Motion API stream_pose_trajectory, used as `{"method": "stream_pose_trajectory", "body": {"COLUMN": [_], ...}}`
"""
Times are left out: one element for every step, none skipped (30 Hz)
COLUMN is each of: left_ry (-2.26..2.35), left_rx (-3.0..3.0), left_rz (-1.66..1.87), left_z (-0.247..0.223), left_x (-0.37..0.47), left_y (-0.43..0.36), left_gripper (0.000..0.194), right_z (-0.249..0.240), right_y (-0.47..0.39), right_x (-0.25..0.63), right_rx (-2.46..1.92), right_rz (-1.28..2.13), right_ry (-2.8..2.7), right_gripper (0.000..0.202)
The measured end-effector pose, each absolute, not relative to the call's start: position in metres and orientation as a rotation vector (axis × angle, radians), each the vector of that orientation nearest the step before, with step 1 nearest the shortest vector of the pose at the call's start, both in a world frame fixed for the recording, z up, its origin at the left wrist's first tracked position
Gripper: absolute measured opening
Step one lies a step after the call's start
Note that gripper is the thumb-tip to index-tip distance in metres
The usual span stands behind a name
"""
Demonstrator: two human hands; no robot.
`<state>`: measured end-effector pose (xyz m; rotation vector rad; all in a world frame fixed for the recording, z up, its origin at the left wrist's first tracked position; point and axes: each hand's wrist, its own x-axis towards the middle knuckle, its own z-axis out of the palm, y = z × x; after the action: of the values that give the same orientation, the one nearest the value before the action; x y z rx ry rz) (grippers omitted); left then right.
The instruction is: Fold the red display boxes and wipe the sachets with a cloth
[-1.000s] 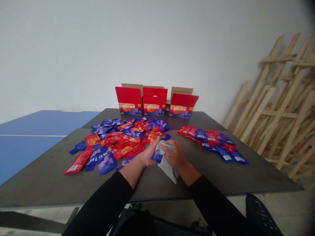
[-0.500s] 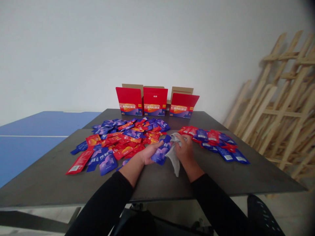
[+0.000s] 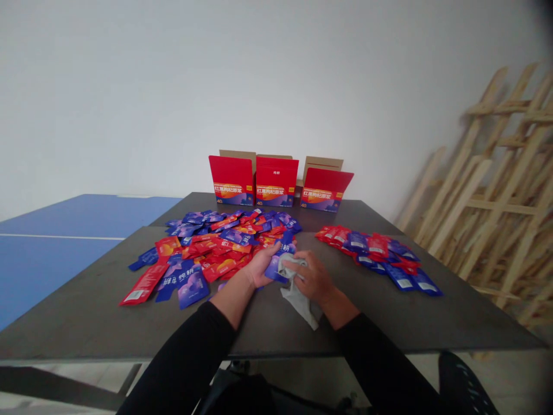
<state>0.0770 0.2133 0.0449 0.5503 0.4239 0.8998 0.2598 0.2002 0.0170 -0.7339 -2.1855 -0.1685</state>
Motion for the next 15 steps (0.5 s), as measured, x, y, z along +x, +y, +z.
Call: {"method": "stream_pose_trajectory", "body": {"left_ry": [0.428, 0.434, 0.444, 0.457, 0.472, 0.491, 0.516, 0.545, 0.575, 0.601, 0.619, 0.625, 0.620, 0.608, 0.594], "left_rx": [0.560, 0.568, 0.576, 0.585, 0.593, 0.603, 0.615, 0.630, 0.646, 0.661, 0.670, 0.670, 0.658, 0.636, 0.605], "left_rz": [0.868, 0.840, 0.821, 0.810, 0.803, 0.798, 0.792, 0.784, 0.769, 0.744, 0.714, 0.684, 0.664, 0.660, 0.677], "left_z": [0.045, 0.044, 0.043, 0.042, 0.040, 0.039, 0.037, 0.036, 0.036, 0.036, 0.037, 0.039, 0.041, 0.043, 0.045], "left_x": [0.079, 0.080, 0.081, 0.081, 0.081, 0.080, 0.080, 0.078, 0.077, 0.075, 0.074, 0.073, 0.072, 0.071, 0.070], "left_y": [0.212, 0.210, 0.209, 0.208, 0.208, 0.209, 0.209, 0.210, 0.210, 0.210, 0.211, 0.211, 0.211, 0.211, 0.212], "left_gripper": [0.041, 0.039, 0.037, 0.035, 0.032, 0.029, 0.026, 0.024, 0.023, 0.023, 0.024, 0.027, 0.029, 0.031, 0.033], "right_z": [0.016, 0.016, 0.016, 0.016, 0.016, 0.016, 0.016, 0.016, 0.016, 0.016, 0.016, 0.016, 0.016, 0.017, 0.017], "right_y": [0.203, 0.205, 0.207, 0.208, 0.209, 0.209, 0.210, 0.211, 0.212, 0.213, 0.214, 0.216, 0.218, 0.218, 0.218], "right_x": [0.262, 0.265, 0.266, 0.268, 0.268, 0.269, 0.269, 0.269, 0.269, 0.270, 0.271, 0.272, 0.273, 0.274, 0.275], "right_rx": [-0.773, -0.808, -0.841, -0.874, -0.904, -0.930, -0.954, -0.976, -1.001, -1.033, -1.073, -1.116, -1.153, -1.176, -1.176], "right_rz": [-0.176, -0.185, -0.194, -0.204, -0.217, -0.232, -0.246, -0.257, -0.266, -0.271, -0.273, -0.272, -0.269, -0.264, -0.256], "right_ry": [-2.151, -2.122, -2.100, -2.080, -2.063, -2.047, -2.031, -2.014, -1.994, -1.967, -1.932, -1.885, -1.832, -1.782, -1.743], "right_gripper": [0.045, 0.044, 0.043, 0.043, 0.042, 0.041, 0.041, 0.040, 0.040, 0.040, 0.041, 0.041, 0.041, 0.041, 0.041]}}
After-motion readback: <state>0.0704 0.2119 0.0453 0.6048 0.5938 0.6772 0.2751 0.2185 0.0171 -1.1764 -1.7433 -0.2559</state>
